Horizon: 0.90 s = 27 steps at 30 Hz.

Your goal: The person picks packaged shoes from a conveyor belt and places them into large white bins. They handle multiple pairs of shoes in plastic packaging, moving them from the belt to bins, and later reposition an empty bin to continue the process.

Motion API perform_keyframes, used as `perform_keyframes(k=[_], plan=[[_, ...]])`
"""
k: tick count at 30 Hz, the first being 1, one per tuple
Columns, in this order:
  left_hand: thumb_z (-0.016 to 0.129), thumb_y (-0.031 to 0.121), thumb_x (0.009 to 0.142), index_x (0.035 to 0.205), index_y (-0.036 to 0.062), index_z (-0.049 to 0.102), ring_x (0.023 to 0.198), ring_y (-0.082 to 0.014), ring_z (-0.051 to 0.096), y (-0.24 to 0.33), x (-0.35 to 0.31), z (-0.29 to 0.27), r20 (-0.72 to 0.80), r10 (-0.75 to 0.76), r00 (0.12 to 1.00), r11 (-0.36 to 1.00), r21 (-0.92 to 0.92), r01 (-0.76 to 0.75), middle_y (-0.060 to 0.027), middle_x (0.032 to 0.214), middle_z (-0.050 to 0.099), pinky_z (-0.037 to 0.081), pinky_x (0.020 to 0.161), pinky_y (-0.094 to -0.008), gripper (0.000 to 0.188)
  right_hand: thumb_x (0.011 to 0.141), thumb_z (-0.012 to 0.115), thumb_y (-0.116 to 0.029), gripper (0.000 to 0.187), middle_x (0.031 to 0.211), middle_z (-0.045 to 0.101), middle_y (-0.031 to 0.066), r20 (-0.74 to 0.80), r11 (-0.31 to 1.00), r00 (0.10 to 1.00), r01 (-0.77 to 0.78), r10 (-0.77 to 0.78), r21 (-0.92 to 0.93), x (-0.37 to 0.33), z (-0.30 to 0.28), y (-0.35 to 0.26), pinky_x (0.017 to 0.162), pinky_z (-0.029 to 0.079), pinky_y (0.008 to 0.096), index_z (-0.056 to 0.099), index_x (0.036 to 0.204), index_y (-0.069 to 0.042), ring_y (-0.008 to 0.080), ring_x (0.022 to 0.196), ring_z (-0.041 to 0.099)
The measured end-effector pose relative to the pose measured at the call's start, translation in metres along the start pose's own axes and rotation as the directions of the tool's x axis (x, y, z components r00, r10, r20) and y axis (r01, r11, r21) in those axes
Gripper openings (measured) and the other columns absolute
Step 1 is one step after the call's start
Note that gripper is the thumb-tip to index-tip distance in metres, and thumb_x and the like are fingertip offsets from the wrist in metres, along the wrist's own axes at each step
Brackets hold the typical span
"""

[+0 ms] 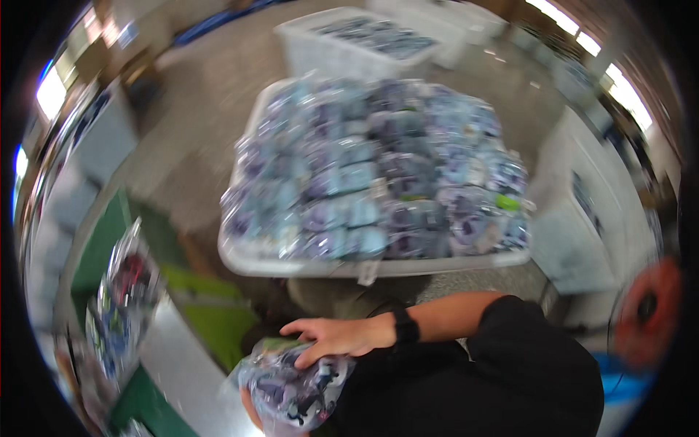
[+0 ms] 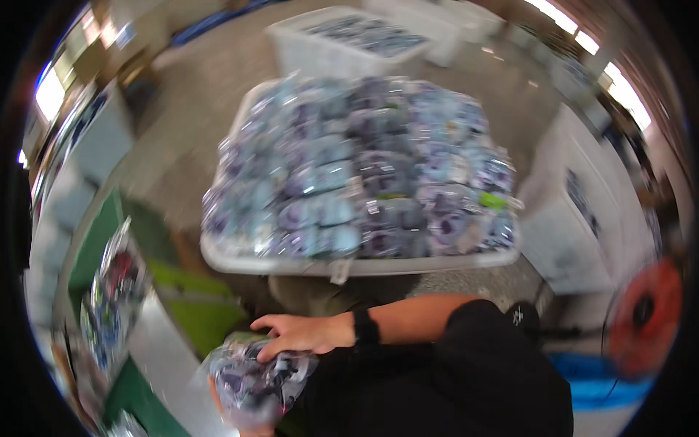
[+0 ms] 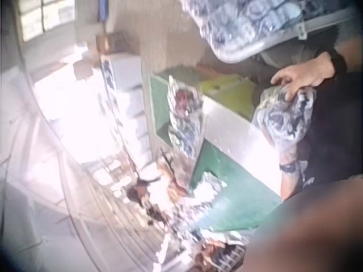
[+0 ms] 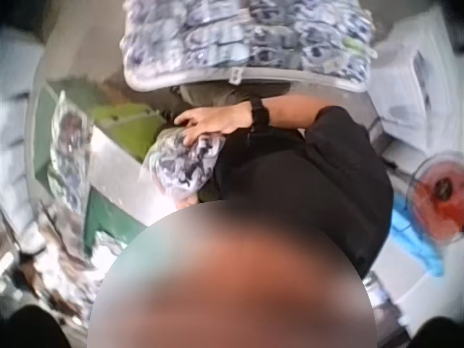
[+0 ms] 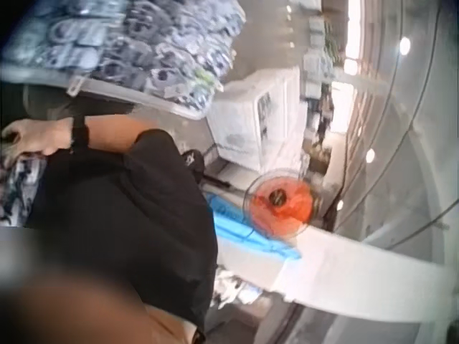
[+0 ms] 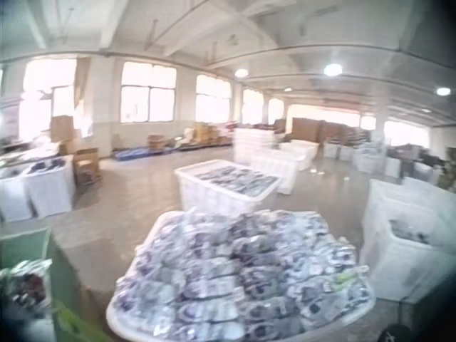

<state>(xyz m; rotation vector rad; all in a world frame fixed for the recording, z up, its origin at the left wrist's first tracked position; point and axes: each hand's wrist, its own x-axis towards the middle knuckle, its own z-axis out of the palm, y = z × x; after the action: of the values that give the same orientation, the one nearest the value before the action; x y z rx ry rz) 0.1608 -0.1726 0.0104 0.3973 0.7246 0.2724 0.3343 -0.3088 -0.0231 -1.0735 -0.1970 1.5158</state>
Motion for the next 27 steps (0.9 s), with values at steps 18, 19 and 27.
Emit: perform_keyframes(k=[18, 19, 27], plan=[[0.058, 0.03, 0.105, 0.153, 0.011, 0.046, 0.089, -0.0191, 0.061, 0.059, 0.012, 0.001, 0.203, 0.012, 0.979, 0.883, 0.457, -0.106, -0.0062, 0.111, 0.066, 0.051, 0.077, -0.034, 0.053, 0.095, 0.069, -0.034, 0.056, 0.117, 0.062, 0.0049, -0.342, 0.464, -0.937, 0.332, 0.067, -0.821, -0.632, -0.3, 0.136, 0.085, 0.053, 0.0397, 0.05, 0.143, -0.01, 0.0237, 0.109, 0.062], [0.057, 0.03, 0.105, 0.152, 0.0101, 0.047, 0.089, -0.0187, 0.061, 0.064, 0.009, -0.008, 0.133, 0.063, 0.989, 0.892, 0.437, -0.116, -0.006, 0.11, 0.067, 0.051, 0.076, -0.034, 0.052, 0.097, 0.07, -0.024, 0.05, 0.115, 0.066, 0.0085, -0.45, 0.313, -0.89, 0.41, -0.067, -0.857, -0.622, -0.315, 0.16, 0.087, 0.057, 0.0413, 0.05, 0.14, -0.009, 0.0245, 0.105, 0.069], [0.058, 0.015, 0.105, 0.134, 0.0027, 0.061, 0.09, -0.0171, 0.065, 0.084, -0.009, -0.061, 0.101, 0.162, 0.982, 0.908, 0.375, -0.189, -0.008, 0.107, 0.069, 0.055, 0.085, -0.0345, 0.031, 0.104, 0.064, -0.029, 0.017, 0.08, 0.053, -0.0075, -0.825, 0.498, -0.274, 0.688, -0.494, -0.527, -0.386, -0.402, 0.06, 0.057, 0.037, 0.0209, 0.068, 0.103, -0.013, 0.0019, 0.067, 0.047]])
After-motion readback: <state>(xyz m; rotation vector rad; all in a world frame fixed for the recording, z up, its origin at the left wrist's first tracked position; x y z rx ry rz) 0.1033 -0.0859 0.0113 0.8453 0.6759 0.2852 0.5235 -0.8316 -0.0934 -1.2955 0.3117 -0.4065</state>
